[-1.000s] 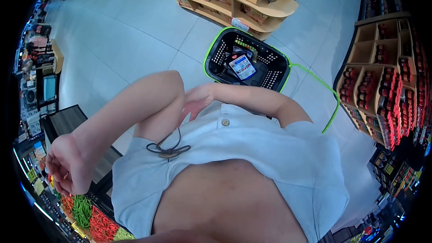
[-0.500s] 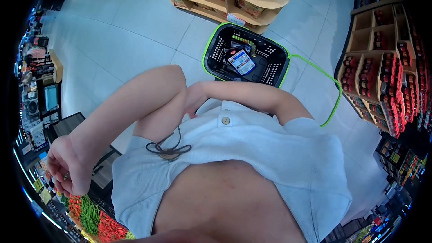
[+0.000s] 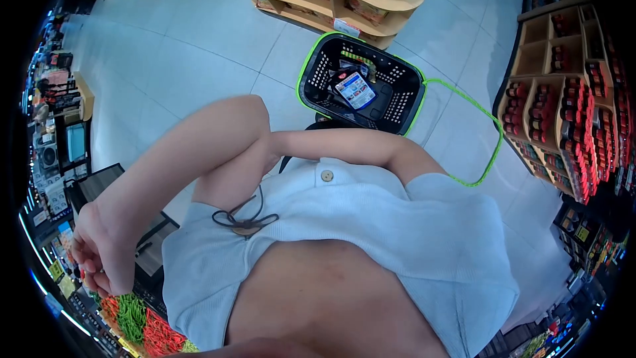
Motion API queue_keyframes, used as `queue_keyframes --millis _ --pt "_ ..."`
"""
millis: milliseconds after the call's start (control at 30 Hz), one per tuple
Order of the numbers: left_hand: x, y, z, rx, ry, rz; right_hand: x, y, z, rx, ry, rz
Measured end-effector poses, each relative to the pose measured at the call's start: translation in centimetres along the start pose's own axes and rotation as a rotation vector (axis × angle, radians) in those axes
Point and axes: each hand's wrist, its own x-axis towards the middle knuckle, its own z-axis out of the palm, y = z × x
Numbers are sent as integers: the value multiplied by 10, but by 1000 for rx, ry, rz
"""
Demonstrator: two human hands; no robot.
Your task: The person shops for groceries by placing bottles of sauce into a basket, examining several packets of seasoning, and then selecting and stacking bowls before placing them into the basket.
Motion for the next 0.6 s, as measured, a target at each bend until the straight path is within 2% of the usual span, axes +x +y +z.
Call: queue_keyframes --millis 133,167,267,300,400,500,600 --pt "-2 0 1 -10 -50 11 -8 -49 -23 325 -29 416" --pt "1 2 2 -15 -67 19 -20 -51 -36 535 -113 421" --pt "4 7 3 -25 -103 13 -29 -64 -45 531 -13 548" --pt "4 10 4 -24 -119 11 -25 -68 -42 442 -63 511" --pt "3 11 6 -31 -140 1 -27 54 -40 534 -419 456" --pt "4 13 9 -48 -168 -9 -1 32 -9 176 -256 195" --pt "3 14 11 -58 -202 -21 2 -5 -6 230 -214 245"
